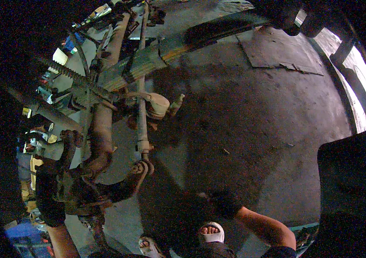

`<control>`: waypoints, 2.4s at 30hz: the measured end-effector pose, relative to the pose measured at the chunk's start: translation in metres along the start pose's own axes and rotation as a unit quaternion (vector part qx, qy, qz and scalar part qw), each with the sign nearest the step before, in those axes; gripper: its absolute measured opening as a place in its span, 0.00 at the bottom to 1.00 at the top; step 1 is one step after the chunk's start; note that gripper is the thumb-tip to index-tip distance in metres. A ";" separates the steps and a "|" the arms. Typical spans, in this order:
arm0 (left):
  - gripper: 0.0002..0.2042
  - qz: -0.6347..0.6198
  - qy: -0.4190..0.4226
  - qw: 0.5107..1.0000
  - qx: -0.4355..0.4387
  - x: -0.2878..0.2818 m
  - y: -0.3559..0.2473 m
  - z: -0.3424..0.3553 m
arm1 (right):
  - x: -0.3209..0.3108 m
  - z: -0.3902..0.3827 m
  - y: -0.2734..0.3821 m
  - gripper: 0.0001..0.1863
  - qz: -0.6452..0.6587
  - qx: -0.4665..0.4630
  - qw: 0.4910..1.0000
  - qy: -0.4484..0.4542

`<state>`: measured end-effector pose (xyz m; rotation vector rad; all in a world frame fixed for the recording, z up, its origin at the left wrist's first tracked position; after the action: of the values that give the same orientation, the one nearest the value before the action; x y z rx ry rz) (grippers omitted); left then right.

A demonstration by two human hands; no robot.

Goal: The person works under a lifted car, using pliers and a screwdriver to remove a cotter pin and loosen bolts on the brake caliper assembly. The person manipulates the caliper and suspension components while the vehicle remains elevated.

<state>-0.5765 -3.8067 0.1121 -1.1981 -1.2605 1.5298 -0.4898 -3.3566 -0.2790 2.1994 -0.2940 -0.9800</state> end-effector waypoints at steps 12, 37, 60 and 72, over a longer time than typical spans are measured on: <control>0.28 0.125 0.014 0.992 -0.010 -0.005 0.005 0.008 | -0.215 0.026 0.135 0.16 0.118 -0.126 0.975 -0.139; 0.24 0.691 0.536 0.448 0.185 0.391 -0.014 0.042 | -0.298 0.016 0.243 0.18 -0.291 -0.258 0.921 -0.027; 0.16 0.587 0.549 0.595 -0.009 0.351 0.017 0.071 | -0.271 0.049 0.134 0.23 0.436 -0.239 0.776 -0.388; 0.15 0.606 0.538 0.585 0.030 0.361 0.018 0.070 | -0.280 0.052 0.151 0.24 0.628 -0.222 0.655 -0.357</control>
<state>-0.7280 -3.4795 0.0353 -2.5640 0.6595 1.0265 -0.7090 -3.3649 -0.0422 0.6269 -1.4945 -0.8216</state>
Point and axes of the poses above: each hand's wrist, its own z-axis towards the middle knuckle, its own x-axis out of the palm, y = z × x, the point moved 9 cm from there along z, towards the middle knuckle, and after that the axes turned 1 degree about -x, right-handed, at the moved point
